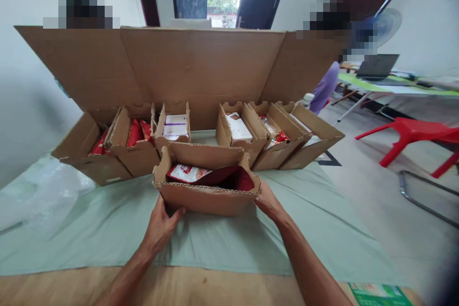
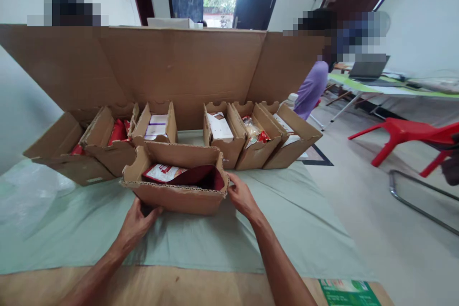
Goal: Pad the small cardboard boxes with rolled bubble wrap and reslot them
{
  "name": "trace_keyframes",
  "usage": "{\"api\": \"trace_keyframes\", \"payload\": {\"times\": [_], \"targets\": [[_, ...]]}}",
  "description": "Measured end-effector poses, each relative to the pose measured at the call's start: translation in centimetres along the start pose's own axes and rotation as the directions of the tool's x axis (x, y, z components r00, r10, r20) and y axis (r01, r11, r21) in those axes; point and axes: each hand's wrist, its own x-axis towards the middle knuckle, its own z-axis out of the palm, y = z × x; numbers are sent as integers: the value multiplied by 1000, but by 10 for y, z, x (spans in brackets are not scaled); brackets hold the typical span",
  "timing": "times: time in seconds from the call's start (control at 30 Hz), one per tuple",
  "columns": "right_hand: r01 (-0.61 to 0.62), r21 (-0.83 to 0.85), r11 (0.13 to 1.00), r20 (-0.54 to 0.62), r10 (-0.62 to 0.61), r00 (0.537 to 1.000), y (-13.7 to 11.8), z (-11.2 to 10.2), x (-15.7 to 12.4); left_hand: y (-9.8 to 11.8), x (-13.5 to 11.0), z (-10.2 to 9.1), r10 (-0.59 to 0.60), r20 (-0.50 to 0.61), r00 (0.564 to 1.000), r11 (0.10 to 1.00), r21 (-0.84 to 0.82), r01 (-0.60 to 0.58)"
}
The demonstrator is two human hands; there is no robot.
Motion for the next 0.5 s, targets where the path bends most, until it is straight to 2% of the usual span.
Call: {"api": "trace_keyframes", "payload": {"times": [0.07,0.13,0.23,0.37,0.43,0.5], "targets": [[-6,-28,1000,133,10,991,-6,-7,-29,1,-1,0,13,10,1000,1000,13,-13],[-26,-63,998,186,37,982,-14,-7,-52,1,-1,2,33,14,999,999,2,-33],[-91,-110,990,126,105,986,-27,3,-61,2,4,13,76,23,997,997,4,-77],[-138,-129,982,-6,138,990,-30,17,-46,3,16,29,163,68,984,973,156,-172],[-176,-148,973,-47,171,984,-20,22,-46,0,19,27,179,63,982,956,224,-189],[-230,-178,957,-75,220,973,-6,25,-54,-6,17,10,193,42,980,934,298,-196]]}}
